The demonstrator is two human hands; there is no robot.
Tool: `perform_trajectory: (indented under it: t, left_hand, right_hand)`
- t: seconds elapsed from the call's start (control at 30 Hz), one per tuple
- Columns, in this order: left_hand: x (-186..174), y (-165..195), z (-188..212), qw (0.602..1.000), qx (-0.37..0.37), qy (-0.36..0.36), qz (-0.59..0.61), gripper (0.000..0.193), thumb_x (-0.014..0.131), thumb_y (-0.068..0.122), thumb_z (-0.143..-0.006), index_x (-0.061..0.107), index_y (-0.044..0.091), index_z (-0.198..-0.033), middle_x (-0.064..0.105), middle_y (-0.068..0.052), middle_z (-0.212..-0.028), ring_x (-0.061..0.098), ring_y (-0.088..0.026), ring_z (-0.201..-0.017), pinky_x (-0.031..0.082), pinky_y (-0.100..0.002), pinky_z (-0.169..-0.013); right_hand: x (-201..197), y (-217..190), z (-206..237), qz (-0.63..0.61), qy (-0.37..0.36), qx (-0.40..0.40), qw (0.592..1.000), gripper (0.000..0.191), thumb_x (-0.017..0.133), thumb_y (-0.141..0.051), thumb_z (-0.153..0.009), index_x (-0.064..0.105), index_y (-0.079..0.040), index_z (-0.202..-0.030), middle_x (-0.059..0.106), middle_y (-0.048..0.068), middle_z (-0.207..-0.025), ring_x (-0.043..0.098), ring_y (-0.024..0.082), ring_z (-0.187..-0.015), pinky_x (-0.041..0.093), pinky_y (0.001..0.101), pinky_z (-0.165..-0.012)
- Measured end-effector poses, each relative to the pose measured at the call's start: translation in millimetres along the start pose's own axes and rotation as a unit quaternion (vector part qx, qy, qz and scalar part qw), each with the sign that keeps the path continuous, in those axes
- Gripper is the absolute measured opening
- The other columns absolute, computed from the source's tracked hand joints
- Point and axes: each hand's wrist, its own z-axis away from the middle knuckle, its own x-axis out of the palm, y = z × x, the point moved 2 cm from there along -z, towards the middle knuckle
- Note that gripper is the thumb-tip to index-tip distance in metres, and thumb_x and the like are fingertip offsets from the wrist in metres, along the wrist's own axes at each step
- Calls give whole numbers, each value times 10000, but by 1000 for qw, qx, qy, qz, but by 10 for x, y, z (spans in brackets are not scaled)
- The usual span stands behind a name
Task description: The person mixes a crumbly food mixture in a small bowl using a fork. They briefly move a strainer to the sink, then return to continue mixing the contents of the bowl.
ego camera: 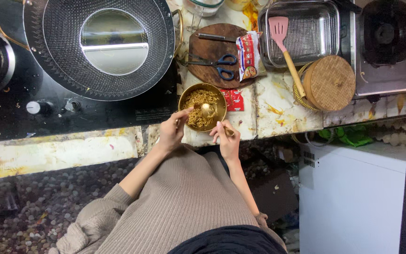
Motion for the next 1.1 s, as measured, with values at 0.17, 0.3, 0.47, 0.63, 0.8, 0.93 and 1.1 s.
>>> perform_trajectory:
  t: [0.17,0.3,0.47,0.63,0.8,0.93,1.1]
  left_hand:
    - [-21,9,112,994,68,14,86,224,575,-69,-1053,499,15,-1247,715,-171,-1284,762,-238,-1057,632,-309,-907]
    - [87,26,148,995,48,-44,82,228,576,-52,-1038,521,7,-1251,705,-189,-1278,725,-306,-1161,615,-354,-970]
    - [38,-85,22,999,-24,-26,37,193,594,-23,-1036,561,17,-1222,735,-176,-1257,753,-263,-1110,631,-332,-920]
    - [-22,-102,55,998,-36,8,52,167,562,-9,-1068,529,-2,-1232,738,-164,-1242,762,-222,-1029,640,-294,-863]
    - [25,-146,53,985,-115,73,103,125,519,24,-1092,492,-36,-1199,706,-185,-1322,767,-163,-976,648,-269,-850]
    - [18,-187,-23,951,-185,136,207,143,476,36,-1094,476,-53,-1206,589,-220,-1470,728,-145,-982,640,-267,-825]
    - [-48,-155,-113,947,-182,166,205,140,465,31,-1092,461,-53,-1204,516,-234,-1534,717,-141,-1017,645,-270,-833]
  right_hand:
    - [-68,165,-40,-29,34,29,999,334,564,-249,-1085,618,2,-870,671,99,-759,592,109,-579,475,258,-549]
    - [-111,256,-80,-115,60,63,990,299,552,-264,-1089,585,-28,-909,710,141,-779,603,121,-543,371,229,-508]
    - [-150,253,-70,-147,91,120,978,227,560,-239,-1036,609,-43,-932,702,164,-734,580,129,-468,328,229,-440]
    - [-119,205,-43,-154,97,59,982,329,524,-262,-1100,554,-48,-852,704,156,-752,587,122,-504,349,238,-462]
    - [53,169,114,-1,66,-55,996,407,438,-284,-1124,599,-14,-866,703,105,-787,605,110,-557,409,238,-523]
    - [266,198,221,96,-32,-140,985,312,504,-191,-1099,618,28,-907,667,77,-787,628,116,-604,494,261,-567]
    - [223,230,183,196,30,-125,972,258,548,-152,-1083,647,10,-909,687,56,-786,649,99,-607,504,263,-555]
